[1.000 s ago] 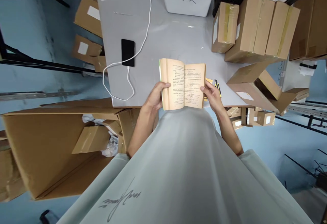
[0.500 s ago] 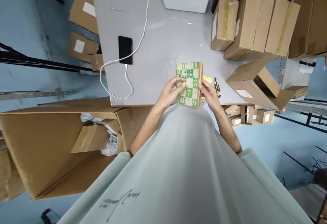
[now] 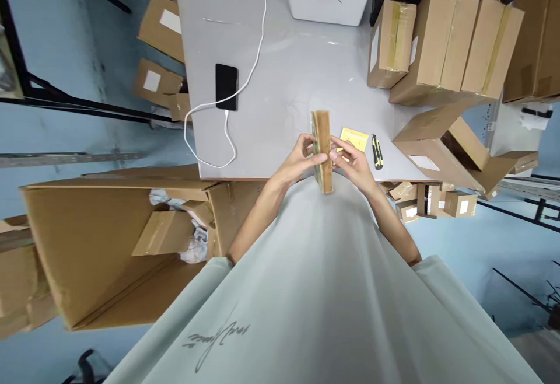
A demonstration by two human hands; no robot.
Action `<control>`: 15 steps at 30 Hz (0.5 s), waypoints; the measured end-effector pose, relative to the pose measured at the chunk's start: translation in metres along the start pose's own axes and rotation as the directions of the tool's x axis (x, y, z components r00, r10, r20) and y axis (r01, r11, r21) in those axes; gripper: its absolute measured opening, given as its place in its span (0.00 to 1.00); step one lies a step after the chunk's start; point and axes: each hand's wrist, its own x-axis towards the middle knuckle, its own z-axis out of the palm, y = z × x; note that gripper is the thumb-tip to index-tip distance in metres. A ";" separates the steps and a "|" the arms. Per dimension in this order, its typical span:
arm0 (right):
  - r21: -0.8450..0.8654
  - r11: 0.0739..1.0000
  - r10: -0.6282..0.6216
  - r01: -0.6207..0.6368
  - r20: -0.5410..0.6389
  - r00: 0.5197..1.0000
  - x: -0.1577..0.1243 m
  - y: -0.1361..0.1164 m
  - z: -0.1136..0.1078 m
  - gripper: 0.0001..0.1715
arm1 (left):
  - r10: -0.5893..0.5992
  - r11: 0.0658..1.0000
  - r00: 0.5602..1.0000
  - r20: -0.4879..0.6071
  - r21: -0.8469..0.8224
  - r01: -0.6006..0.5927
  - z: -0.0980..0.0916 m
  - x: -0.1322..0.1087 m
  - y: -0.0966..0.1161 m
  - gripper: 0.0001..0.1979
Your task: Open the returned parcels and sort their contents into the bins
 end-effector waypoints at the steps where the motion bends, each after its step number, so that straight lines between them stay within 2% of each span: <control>1: -0.022 1.000 -0.018 0.018 0.001 1.000 0.001 0.001 0.004 0.49 | -0.029 0.999 1.000 -0.010 -0.031 0.029 0.003 -0.002 0.000 0.36; 4: -0.084 0.995 -0.044 0.044 -0.001 0.999 0.003 0.005 0.011 0.48 | -0.102 0.991 0.994 -0.035 -0.096 0.098 0.008 -0.006 0.002 0.34; 8: -0.113 0.993 -0.038 0.035 -0.028 0.999 0.005 0.010 0.010 0.49 | -0.093 0.990 0.994 -0.064 -0.112 0.086 0.005 -0.006 0.002 0.31; 11: -0.085 0.996 -0.016 0.008 -0.088 0.996 0.007 0.010 0.002 0.51 | -0.138 0.981 0.981 -0.137 -0.155 0.116 -0.005 -0.005 -0.005 0.27; 15: -0.036 0.999 -0.002 -0.003 -0.133 0.991 0.008 0.008 -0.018 0.45 | -0.183 0.958 0.965 -0.190 -0.253 0.131 -0.022 -0.005 -0.013 0.24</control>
